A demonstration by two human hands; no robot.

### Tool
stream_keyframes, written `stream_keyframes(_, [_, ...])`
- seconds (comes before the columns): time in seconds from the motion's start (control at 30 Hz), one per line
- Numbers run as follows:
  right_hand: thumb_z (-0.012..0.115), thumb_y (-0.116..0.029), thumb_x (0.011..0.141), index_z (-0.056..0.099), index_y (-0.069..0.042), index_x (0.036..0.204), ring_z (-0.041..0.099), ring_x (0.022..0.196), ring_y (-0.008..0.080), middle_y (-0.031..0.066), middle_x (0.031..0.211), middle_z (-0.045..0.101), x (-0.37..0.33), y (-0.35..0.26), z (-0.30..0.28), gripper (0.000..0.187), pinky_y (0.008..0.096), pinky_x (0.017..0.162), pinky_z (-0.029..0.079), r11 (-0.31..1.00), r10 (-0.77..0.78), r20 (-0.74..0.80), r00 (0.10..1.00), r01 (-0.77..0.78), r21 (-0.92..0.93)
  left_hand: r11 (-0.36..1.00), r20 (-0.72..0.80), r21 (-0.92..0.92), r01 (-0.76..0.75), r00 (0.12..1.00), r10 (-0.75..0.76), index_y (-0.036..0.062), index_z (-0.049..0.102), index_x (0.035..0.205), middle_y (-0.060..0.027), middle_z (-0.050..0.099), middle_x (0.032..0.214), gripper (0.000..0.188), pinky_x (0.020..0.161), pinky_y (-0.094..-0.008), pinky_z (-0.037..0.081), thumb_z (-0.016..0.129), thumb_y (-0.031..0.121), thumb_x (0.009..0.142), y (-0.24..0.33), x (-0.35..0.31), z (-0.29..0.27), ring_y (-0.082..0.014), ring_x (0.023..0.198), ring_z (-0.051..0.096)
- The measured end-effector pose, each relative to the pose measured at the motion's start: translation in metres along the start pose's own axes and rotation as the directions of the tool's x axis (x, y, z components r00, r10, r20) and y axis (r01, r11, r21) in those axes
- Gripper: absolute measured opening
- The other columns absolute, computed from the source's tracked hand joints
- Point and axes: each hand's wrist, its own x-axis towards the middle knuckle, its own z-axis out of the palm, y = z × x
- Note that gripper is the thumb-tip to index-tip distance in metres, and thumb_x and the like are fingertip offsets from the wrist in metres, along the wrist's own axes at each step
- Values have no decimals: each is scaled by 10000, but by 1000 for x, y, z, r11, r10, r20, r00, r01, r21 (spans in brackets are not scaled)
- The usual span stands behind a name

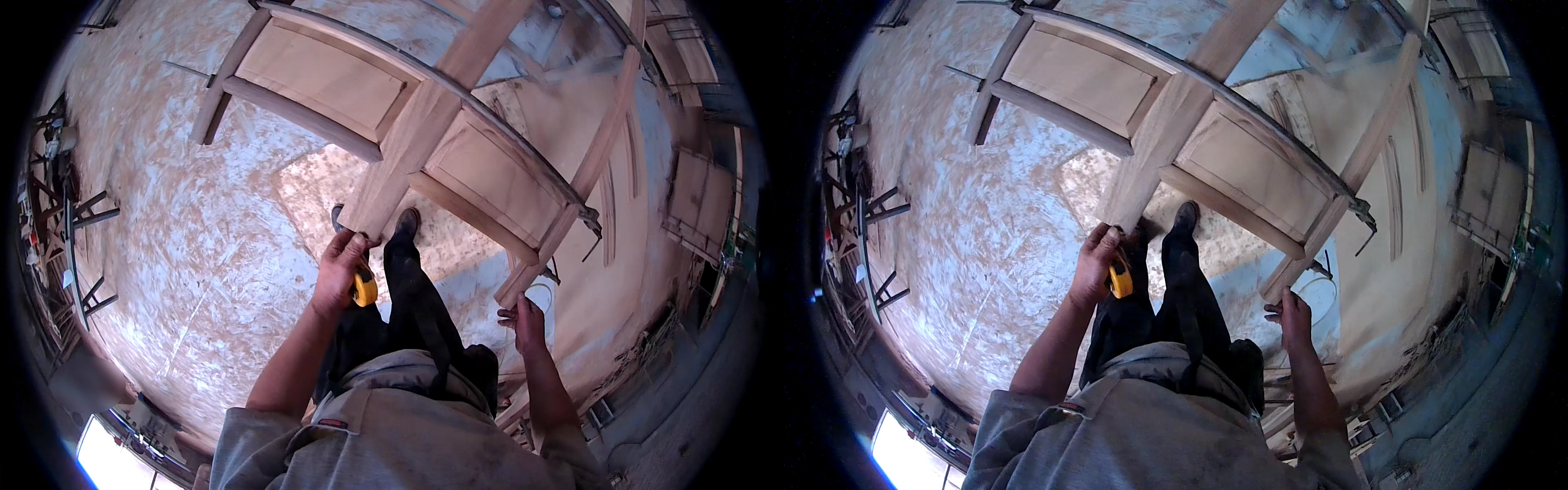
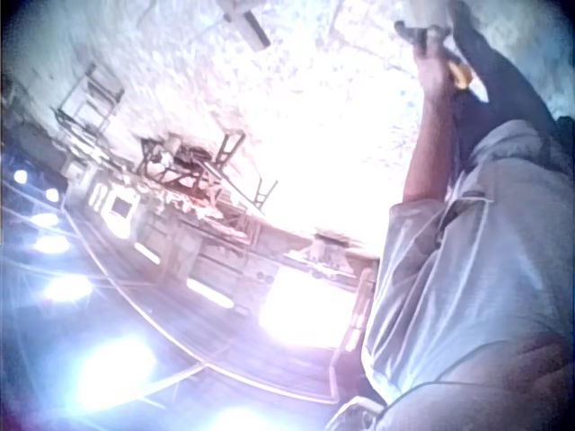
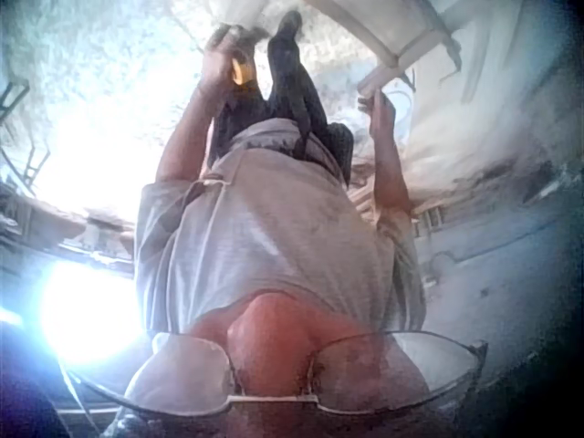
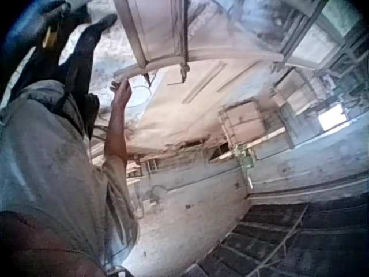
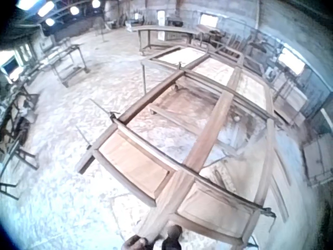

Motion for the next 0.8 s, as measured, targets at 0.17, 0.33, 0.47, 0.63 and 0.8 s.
stream_keyframes(0.17, [468, -365, 986, 579, -16, 1061, 639, 799, 178, 85, 901, 632, -3, -8, -3, 374, 324, 646, 547, 997, -76, -43, 996, 76, -2, 986, -51, 89, -142, 988, 147, 39, 448, 1322, -76, 640, 966, 455, 569, -233, 442, 564, 281, 954, 3, 4, -9, -97, 665, 544])
stream_keyframes(0.33, [493, -315, 976, 557, 0, 1185, 621, 871, 188, 100, 1030, 633, 8, 0, -10, 384, 338, 682, 535, 976, -210, -230, 950, 219, 12, 971, -119, 117, -209, 968, 223, 13, 270, 1469, -112, 650, 970, 596, 556, -226, 441, 513, 189, 954, 11, 0, -3, -92, 610, 532])
stream_keyframes(0.47, [481, -314, 987, 542, -25, 1167, 607, 963, 182, 79, 1092, 608, -7, -18, -1, 346, 343, 754, 513, 975, -176, 40, 984, 169, 142, 966, -118, 159, -204, 967, 224, -20, 334, 1432, -102, 664, 936, 571, 559, -230, 449, 531, 193, 939, 6, -3, -2, -90, 606, 535])
stream_keyframes(0.63, [509, -303, 976, 544, -19, 1145, 622, 917, 193, 99, 1041, 622, -8, -21, -12, 332, 346, 753, 526, 985, -154, 23, 988, 151, 77, 866, -86, 462, -193, 962, 260, -26, 430, 1376, -102, 679, 923, 496, 585, -239, 456, 510, 183, 933, -3, -19, -25, -91, 641, 558])
stream_keyframes(0.8, [544, -285, 966, 537, 28, 1195, 625, 860, 198, 123, 1045, 640, -1, 5, -33, 388, 334, 685, 545, 996, -79, 103, 992, 84, -44, 841, -265, 529, 116, 964, 34, 15, 517, 1313, -122, 668, 917, 451, 562, -262, 460, 555, 238, 923, -68, -25, -109, -140, 720, 613])
